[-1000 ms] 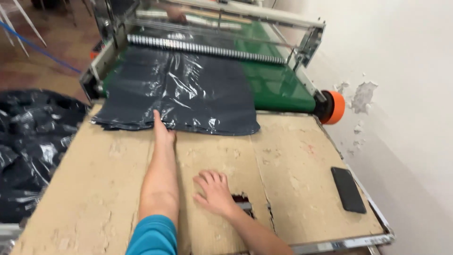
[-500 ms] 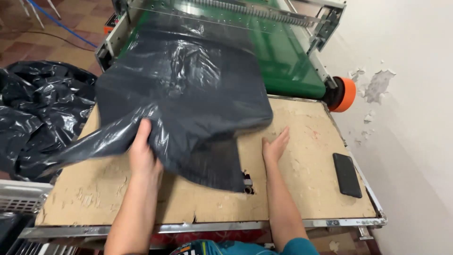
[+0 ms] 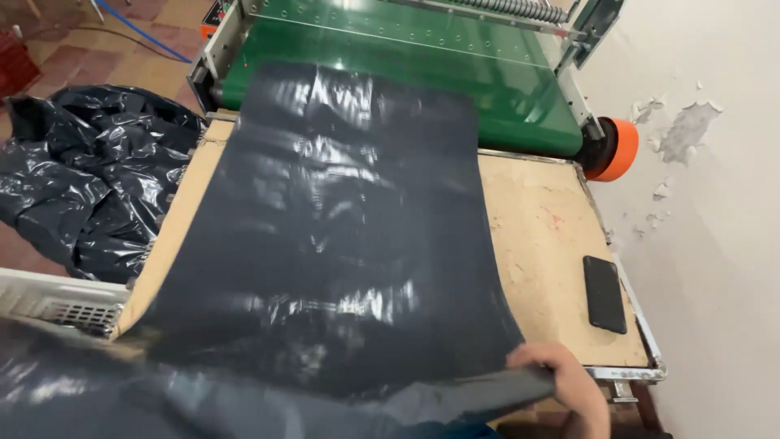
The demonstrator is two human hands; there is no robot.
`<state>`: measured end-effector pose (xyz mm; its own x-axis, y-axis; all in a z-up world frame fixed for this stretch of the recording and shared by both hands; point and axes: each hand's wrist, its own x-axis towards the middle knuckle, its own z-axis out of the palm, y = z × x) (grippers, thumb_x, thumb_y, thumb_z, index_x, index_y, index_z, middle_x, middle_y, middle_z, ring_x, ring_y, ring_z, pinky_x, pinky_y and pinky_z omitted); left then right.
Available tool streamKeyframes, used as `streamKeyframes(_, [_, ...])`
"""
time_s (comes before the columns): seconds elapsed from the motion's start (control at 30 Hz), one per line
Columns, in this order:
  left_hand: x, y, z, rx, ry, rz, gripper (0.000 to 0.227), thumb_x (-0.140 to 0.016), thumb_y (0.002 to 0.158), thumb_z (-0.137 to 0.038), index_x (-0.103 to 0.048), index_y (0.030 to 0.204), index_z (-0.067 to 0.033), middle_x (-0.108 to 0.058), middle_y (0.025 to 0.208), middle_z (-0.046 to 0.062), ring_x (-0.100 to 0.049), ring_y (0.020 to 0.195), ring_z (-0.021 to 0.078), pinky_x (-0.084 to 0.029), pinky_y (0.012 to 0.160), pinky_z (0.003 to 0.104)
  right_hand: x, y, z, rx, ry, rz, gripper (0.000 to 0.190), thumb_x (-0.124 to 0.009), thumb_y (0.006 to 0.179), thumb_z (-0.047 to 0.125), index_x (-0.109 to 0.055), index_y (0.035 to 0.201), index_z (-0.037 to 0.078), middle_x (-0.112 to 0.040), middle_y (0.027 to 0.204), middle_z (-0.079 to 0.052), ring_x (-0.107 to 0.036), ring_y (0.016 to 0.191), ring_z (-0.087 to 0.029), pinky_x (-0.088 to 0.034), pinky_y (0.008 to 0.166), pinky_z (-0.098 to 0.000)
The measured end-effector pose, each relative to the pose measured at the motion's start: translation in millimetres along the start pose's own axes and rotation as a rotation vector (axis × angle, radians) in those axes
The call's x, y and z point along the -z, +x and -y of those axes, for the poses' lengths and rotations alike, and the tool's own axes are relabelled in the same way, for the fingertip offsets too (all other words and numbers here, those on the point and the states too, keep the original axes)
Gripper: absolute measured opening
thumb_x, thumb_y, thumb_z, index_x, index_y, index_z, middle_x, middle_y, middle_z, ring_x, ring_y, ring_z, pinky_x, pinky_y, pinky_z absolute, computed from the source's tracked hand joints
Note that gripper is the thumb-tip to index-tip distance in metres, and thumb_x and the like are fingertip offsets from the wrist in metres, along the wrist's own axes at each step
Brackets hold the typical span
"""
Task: The person repeatedly retrieves black plastic sheets from a conveyor belt, folds them in half on a wooden table, and places them into a white basket. The process is repeated multiple times throughout the clip.
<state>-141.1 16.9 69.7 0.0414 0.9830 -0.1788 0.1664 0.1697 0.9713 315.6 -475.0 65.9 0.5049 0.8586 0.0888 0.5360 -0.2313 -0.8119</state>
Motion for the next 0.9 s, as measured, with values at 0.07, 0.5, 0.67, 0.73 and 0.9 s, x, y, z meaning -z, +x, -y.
streamKeyframes(0.07, [-108,11,-97,-0.063,0.162,-0.034,0.058,-0.061,0.073,-0.066,-0.069,0.123,-0.0362,-0.06,0.116,0.008,-0.055,0.114,0.03,-0.036,0.099,0.042,15,-26,16,-0.682,0.412,-0.212,0.028,-0.079,0.055,-0.014,-0.081,0.082,-0.008,-0.075,0.101,-0.019,-0.075,0.092,-0.031,-0.07,0.063,-0.0545])
streamKeyframes(0.5, [-269,126,-108,-0.652,1.016,0.504,0.073,-0.066,0.091,-0.048,-0.051,0.145,-0.0013,-0.054,0.142,0.026,-0.055,0.126,0.0463,-0.047,0.097,0.063,31,150,-166,-0.938,0.376,-0.385,0.068,-0.074,0.093,0.045,-0.049,0.142,0.005,-0.065,0.121,-0.022,-0.071,0.095,-0.036,-0.062,0.072,-0.047])
streamKeyframes(0.67, [-163,120,26,0.025,1.004,0.553,0.097,-0.061,0.084,-0.068,-0.056,0.14,0.0107,-0.058,0.137,0.035,-0.052,0.131,0.0462,-0.04,0.107,0.058,1,62,-237,-0.944,0.396,-0.347,0.06,-0.078,0.089,0.041,-0.058,0.126,-0.002,-0.066,0.098,-0.019,-0.068,0.074,-0.029,-0.058,0.056,-0.0377])
streamKeyframes(0.73, [-156,140,83,-0.005,0.921,0.467,0.085,-0.068,0.083,-0.066,-0.064,0.13,0.0042,-0.066,0.124,0.028,-0.059,0.122,0.0427,-0.045,0.099,0.055,-2,61,-199,-0.946,0.242,-0.301,0.065,-0.083,0.082,0.044,-0.063,0.123,-0.003,-0.068,0.102,-0.023,-0.069,0.082,-0.032,-0.059,0.06,-0.04])
streamKeyframes(0.9, [-150,162,153,-0.117,0.754,0.209,0.038,-0.077,0.086,-0.059,-0.076,0.096,-0.0217,-0.071,0.082,0.003,-0.069,0.09,0.0277,-0.053,0.076,0.042,-15,68,-155,-0.804,0.009,-0.409,0.038,-0.086,0.079,0.029,-0.072,0.104,0.004,-0.07,0.086,-0.015,-0.069,0.079,-0.026,-0.06,0.057,-0.0347])
